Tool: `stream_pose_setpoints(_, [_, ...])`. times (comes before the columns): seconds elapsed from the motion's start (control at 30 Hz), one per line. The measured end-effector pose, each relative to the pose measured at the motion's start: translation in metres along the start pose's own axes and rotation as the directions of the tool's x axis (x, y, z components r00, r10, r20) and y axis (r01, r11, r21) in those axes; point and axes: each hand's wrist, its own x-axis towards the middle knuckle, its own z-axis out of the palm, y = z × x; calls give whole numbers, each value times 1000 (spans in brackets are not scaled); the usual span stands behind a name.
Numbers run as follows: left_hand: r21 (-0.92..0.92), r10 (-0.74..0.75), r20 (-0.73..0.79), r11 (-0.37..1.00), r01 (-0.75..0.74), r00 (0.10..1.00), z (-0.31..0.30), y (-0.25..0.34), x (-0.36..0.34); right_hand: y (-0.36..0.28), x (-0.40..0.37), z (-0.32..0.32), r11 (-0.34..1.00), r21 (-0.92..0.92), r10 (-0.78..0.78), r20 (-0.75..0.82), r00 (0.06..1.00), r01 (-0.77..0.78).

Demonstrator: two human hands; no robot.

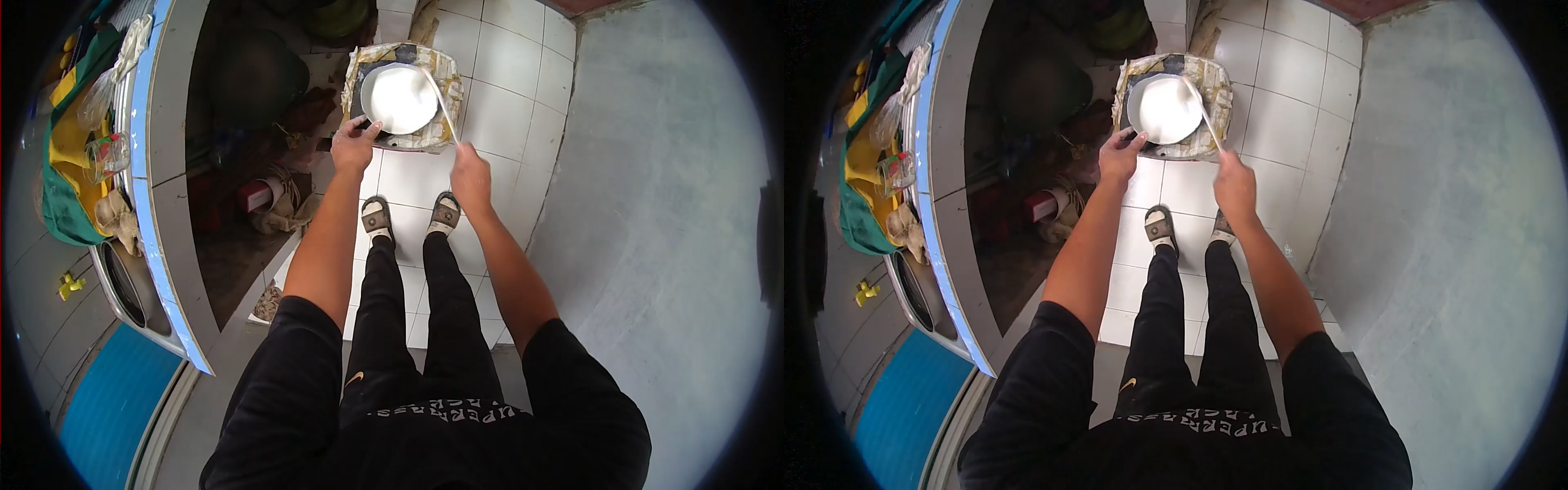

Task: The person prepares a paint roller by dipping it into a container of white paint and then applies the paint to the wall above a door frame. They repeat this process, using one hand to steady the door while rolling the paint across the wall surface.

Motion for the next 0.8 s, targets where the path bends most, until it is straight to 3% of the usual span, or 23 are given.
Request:
stream_pose_setpoints(0.17, [-45, 5, 43, 999, -3, 999, 6, -17, 12, -28, -1, 42, 999, -38, 24, 102, 995, -20])
stream_pose_setpoints(0.33, [24, -16, 1, 1000, 16, 1000, 2, -6, 4, -1, -55, 21, 998, -36, 56, 99, 993, -53])
stream_pose_setpoints(0.4, [19, -22, 8, 1000, 22, 1000, -1, -4, 3, 6, -57, 6, 966, -116, 239, 45, 970, -233])
stream_pose_setpoints(0.43, [15, -21, 19, 1000, 21, 1000, 0, -6, 5, 5, -50, 1, 964, -119, 244, 45, 969, -237])
stream_pose_setpoints(0.53, [-32, -22, 38, 999, 23, 999, 3, -14, 11, 4, -7, 5, 980, -109, 163, -22, 986, -165])
stream_pose_setpoints(0.6, [4, -25, 27, 1000, 25, 999, 0, -7, 5, -4, 14, 21, 999, -25, -40, -80, 996, 38])
stream_pose_setpoints(0.7, [55, -26, 20, 998, 25, 999, -2, -4, 5, -30, 16, 36, 998, -52, 41, 54, 998, -38])
stream_pose_setpoints(0.8, [68, -30, 32, 997, 27, 999, -1, -6, 7, -26, -14, 39, 997, -70, 29, 131, 991, -20])
